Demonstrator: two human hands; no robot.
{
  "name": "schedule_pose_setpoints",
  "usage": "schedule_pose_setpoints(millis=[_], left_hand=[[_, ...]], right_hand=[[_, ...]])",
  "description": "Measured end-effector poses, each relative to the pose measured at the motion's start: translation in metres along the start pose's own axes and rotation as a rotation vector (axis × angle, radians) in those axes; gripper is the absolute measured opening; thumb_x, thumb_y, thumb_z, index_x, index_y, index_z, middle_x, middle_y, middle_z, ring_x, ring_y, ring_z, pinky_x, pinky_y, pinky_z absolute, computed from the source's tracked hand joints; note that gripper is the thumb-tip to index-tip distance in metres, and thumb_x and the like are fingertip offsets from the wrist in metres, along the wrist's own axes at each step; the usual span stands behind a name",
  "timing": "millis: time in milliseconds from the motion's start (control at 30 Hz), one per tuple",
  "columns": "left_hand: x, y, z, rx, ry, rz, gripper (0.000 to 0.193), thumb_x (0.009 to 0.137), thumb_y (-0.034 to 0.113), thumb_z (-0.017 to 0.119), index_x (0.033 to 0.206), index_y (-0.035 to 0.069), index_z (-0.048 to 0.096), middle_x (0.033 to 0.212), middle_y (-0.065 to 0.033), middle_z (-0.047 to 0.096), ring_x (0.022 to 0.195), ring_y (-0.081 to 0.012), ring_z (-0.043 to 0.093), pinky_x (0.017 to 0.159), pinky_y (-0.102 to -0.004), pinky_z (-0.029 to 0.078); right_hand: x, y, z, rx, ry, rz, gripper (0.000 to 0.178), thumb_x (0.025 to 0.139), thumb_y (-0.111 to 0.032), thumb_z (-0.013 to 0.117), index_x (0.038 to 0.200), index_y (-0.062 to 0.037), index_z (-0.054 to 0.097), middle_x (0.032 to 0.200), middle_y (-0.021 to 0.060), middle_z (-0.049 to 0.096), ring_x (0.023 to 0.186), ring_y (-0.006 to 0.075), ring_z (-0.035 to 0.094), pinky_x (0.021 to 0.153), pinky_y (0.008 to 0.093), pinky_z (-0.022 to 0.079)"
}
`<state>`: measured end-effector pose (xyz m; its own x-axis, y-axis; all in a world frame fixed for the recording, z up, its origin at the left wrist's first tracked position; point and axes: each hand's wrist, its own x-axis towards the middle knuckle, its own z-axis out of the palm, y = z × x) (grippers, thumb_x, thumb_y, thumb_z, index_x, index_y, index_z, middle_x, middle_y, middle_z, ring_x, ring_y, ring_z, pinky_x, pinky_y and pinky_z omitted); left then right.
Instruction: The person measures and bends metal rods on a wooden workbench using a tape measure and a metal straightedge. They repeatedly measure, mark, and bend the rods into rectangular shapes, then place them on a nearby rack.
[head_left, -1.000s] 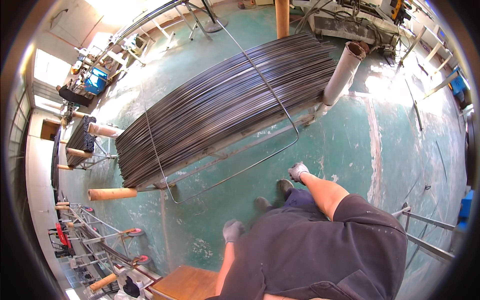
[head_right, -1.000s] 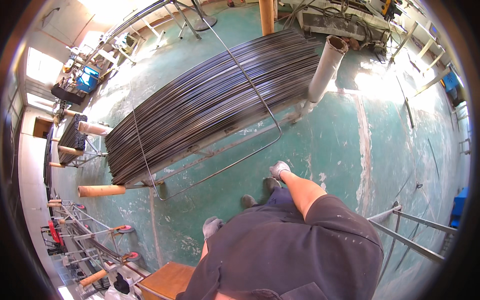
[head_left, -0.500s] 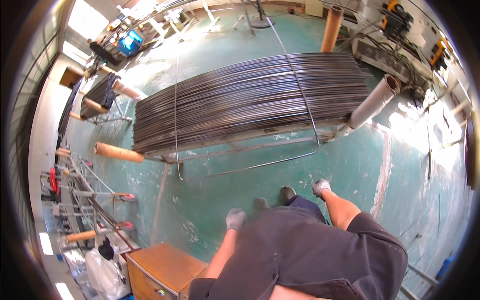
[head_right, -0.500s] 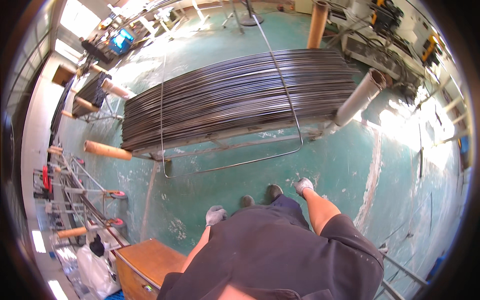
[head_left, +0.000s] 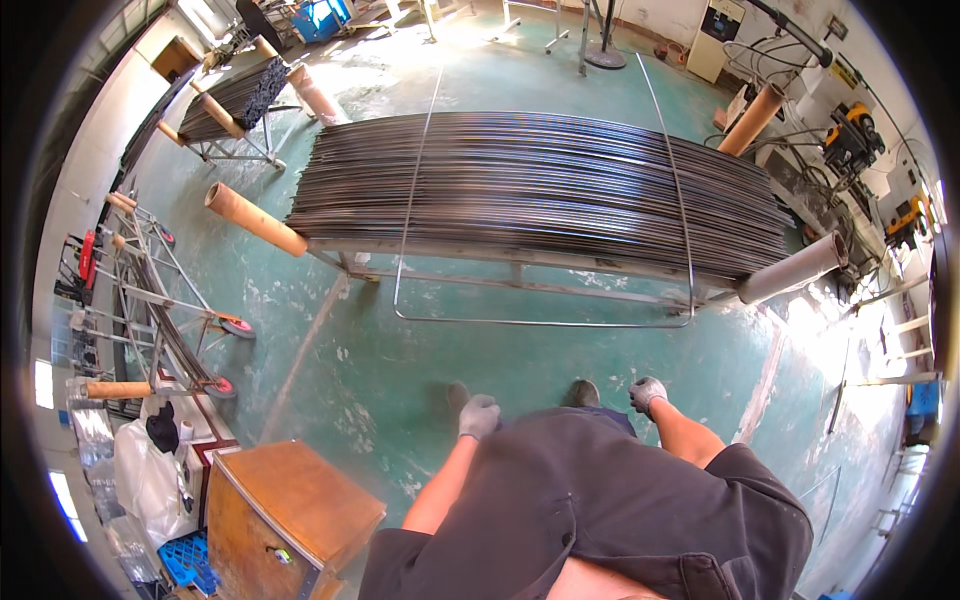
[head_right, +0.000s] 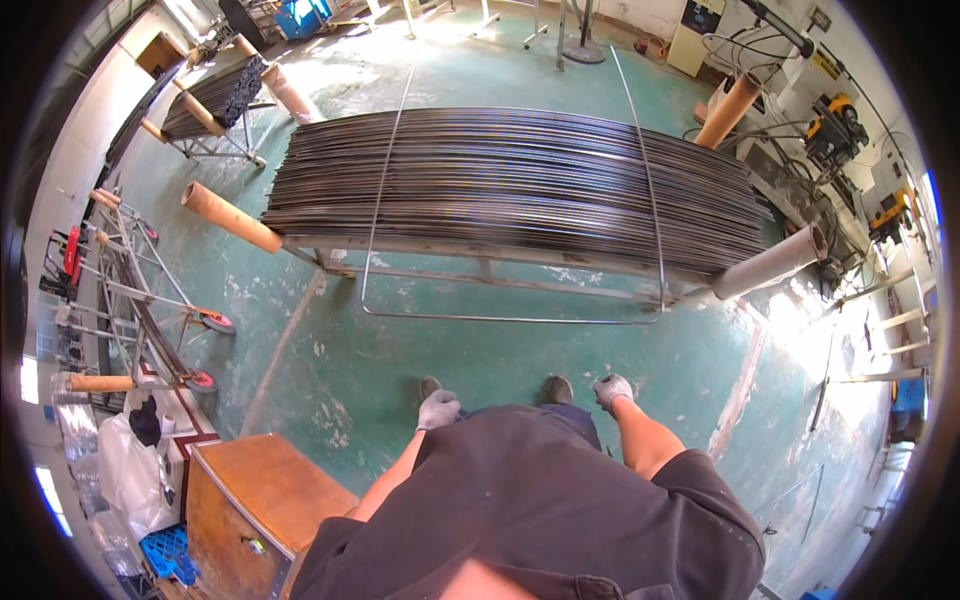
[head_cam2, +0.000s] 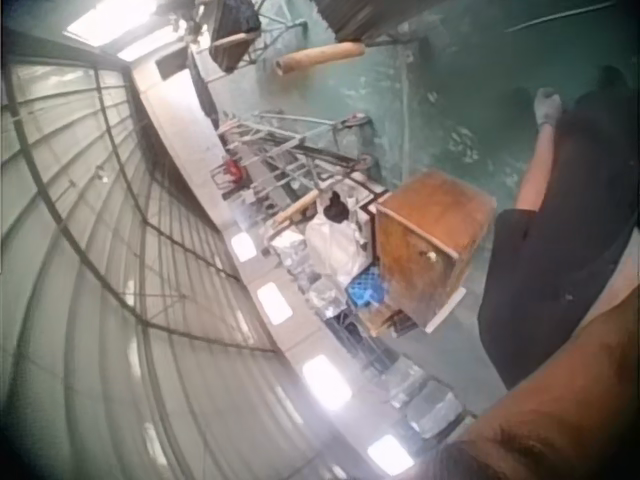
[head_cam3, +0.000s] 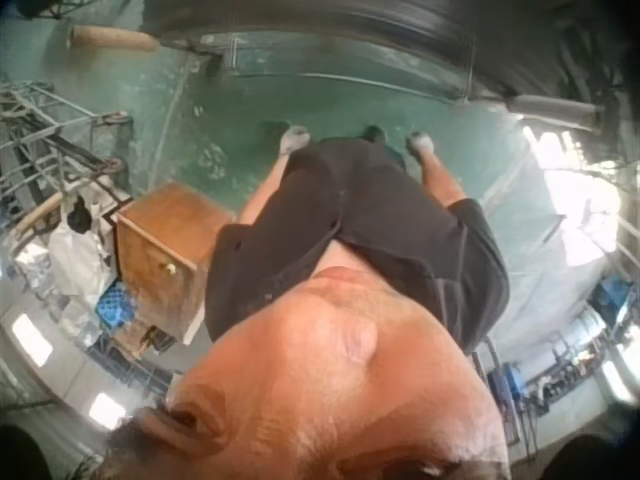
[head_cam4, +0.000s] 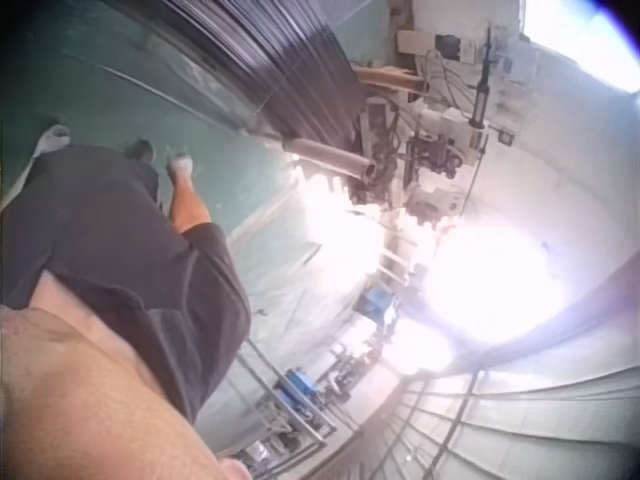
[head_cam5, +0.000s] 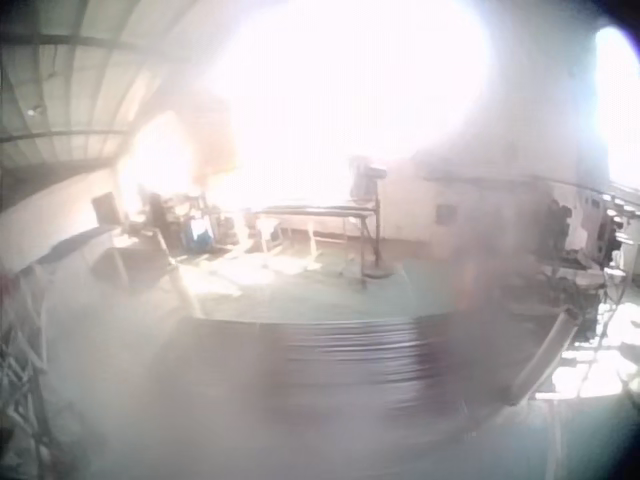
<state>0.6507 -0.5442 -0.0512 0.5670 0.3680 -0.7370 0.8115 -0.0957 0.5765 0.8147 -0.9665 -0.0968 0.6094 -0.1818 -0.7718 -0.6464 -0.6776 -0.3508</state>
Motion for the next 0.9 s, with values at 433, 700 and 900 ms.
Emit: schedule_pose_setpoints(millis=[433, 700, 900], left_hand=[[0.108, -0.193, -0.301, 0.042, 0.39, 0.013, 0.031, 0.086, 0.014, 0.066, 0.11, 0.002, 0.08, 0.107, -0.0205, 0.081, 0.101, -0.0323, 0.078, 0.093, -0.0405, 0.06], [0.138, -0.265, -0.335, -0.359, 0.201, -0.167, 0.028, 0.082, 0.007, 0.065, 0.105, 0.0, 0.081, 0.089, -0.0076, 0.077, 0.084, -0.0168, 0.07, 0.077, -0.0347, 0.055], [0.096, -0.24, -0.302, -0.184, 0.035, -0.081, 0.029, 0.084, 0.012, 0.073, 0.11, 0.0, 0.08, 0.095, -0.0117, 0.079, 0.089, -0.0224, 0.073, 0.082, -0.0355, 0.057]], right_hand=[[-0.174, -0.185, 0.195, -0.395, -0.067, -0.322, 0.049, 0.089, -0.04, 0.074, 0.124, -0.0058, 0.078, 0.123, 0.0208, 0.078, 0.119, 0.0347, 0.073, 0.105, 0.0417, 0.055], [-0.169, -0.219, 0.224, -0.45, 0.002, -0.311, 0.046, 0.089, -0.038, 0.074, 0.122, -0.0064, 0.08, 0.124, 0.02, 0.078, 0.119, 0.0352, 0.073, 0.106, 0.042, 0.055], [-0.191, -0.238, 0.247, -0.365, -0.02, -0.265, 0.049, 0.09, -0.036, 0.073, 0.126, -0.0024, 0.076, 0.126, 0.0231, 0.077, 0.12, 0.0373, 0.072, 0.106, 0.0428, 0.055]])
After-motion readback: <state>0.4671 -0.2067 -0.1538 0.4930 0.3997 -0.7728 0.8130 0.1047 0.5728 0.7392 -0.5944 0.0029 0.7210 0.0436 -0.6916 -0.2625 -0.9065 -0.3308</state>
